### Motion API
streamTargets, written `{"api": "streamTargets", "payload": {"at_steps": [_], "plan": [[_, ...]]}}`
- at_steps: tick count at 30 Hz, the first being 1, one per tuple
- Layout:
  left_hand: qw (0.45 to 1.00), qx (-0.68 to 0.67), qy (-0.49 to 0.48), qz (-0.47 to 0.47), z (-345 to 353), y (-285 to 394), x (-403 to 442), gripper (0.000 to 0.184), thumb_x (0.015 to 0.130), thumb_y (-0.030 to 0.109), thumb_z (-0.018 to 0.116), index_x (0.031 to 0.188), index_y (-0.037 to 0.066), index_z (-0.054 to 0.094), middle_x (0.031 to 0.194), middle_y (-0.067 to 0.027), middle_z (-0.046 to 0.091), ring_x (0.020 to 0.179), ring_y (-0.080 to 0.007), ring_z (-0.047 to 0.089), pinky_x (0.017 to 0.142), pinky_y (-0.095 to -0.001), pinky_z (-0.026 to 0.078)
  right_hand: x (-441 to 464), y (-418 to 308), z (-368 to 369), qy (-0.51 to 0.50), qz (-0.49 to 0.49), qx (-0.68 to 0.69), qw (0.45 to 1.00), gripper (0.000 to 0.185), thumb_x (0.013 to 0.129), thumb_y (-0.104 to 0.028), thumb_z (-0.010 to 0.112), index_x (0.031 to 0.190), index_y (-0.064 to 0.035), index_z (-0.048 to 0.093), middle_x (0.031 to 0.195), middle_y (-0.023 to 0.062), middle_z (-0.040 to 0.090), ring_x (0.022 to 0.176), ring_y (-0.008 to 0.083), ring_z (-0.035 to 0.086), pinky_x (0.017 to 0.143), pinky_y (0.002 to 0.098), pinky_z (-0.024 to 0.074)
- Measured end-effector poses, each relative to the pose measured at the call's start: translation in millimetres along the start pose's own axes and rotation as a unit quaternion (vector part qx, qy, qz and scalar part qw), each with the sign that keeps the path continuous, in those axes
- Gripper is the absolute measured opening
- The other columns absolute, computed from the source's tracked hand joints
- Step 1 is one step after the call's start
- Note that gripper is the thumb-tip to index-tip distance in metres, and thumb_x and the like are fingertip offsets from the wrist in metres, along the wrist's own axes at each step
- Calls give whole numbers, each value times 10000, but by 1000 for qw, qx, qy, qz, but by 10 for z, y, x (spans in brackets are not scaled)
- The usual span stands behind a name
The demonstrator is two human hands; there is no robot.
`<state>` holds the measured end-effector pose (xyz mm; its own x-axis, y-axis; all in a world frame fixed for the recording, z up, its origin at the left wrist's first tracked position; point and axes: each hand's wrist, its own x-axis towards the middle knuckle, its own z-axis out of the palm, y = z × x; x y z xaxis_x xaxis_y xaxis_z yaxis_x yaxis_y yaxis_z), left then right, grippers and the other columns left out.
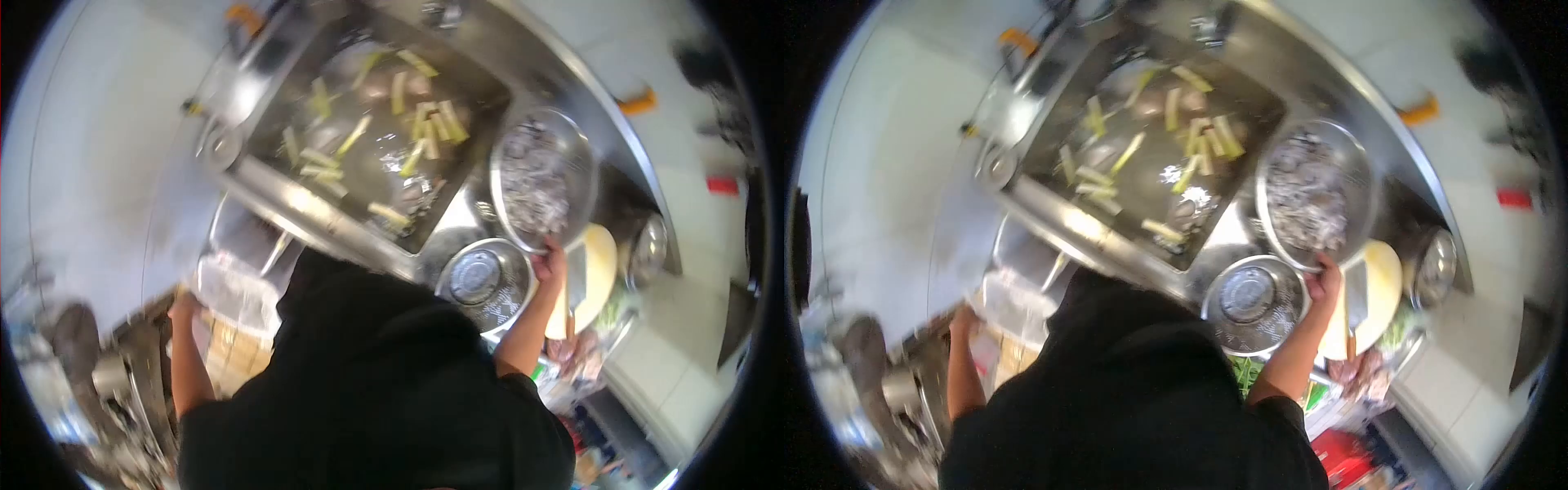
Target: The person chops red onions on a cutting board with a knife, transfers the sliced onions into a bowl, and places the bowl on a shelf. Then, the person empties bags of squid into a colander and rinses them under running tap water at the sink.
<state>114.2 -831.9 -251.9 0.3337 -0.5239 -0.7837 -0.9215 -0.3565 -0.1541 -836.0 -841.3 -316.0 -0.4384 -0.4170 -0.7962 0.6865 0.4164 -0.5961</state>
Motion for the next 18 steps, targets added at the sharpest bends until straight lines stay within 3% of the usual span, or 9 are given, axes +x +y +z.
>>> {"api": "streamTargets", "payload": {"at_steps": [1,2,3,4,8,10,11,15,18], "plan": [[997,61,-35,-8,-81,312,2,586,755,309,855,1181,-48,667,1046,-192,742,969,-304,711,835,-412,546,251,35,-255,-8,30,-13,999,237,901,-70,602,1118,26,606,1023,156,681,866,297,703,674,407,629],[994,-53,15,94,26,471,251,418,815,306,817,999,-47,690,932,-176,739,833,-282,708,798,-409,554,177,-29,-252,-25,20,-9,999,208,887,-54,591,1077,30,600,973,150,664,794,291,690,620,398,619],[960,-249,-112,60,-429,1243,76,341,897,292,726,962,-40,685,871,-169,720,823,-245,698,794,-392,549,77,-5,-121,-47,13,-7,999,178,873,-37,580,1036,34,595,923,145,647,723,285,677,565,389,610],[940,-279,-145,130,-812,1919,-101,325,942,292,653,947,-32,679,860,-143,698,825,-204,661,777,-365,526,-87,1,108,-12,0,-3,1000,162,876,-32,571,1017,46,590,914,151,642,690,284,666,551,386,605],[894,-149,-26,422,-1604,3897,152,359,961,313,616,1055,-28,676,921,-141,711,855,-207,642,806,-375,506,-85,102,284,14,-20,57,998,106,882,-1,551,957,70,573,872,161,622,663,293,658,558,389,608],[876,-182,-22,447,-1931,4792,308,455,952,279,667,1300,-9,616,1245,-166,693,1103,-230,664,935,-366,523,-222,77,552,37,-27,62,997,82,887,-7,563,927,63,576,847,153,615,661,282,655,543,379,595],[856,-199,-32,477,-2030,5187,542,518,971,328,654,1364,0,579,1245,-109,664,1130,-184,639,933,-353,511,-170,105,533,37,-31,54,997,80,890,-11,567,918,63,578,846,154,617,664,279,656,536,376,589],[781,-434,-156,422,-2397,6629,1139,533,970,354,660,1402,63,547,1247,-88,637,1090,-234,638,879,-407,523,-140,144,676,35,-41,94,994,91,893,4,579,931,84,600,883,161,652,676,258,674,498,355,572],[775,-471,-132,400,-2550,7326,1852,483,995,348,610,1394,85,537,1236,-65,637,1059,-254,640,845,-422,530,-162,169,752,12,-62,64,996,95,885,34,574,940,106,602,863,164,657,640,258,674,500,351,591]]}}
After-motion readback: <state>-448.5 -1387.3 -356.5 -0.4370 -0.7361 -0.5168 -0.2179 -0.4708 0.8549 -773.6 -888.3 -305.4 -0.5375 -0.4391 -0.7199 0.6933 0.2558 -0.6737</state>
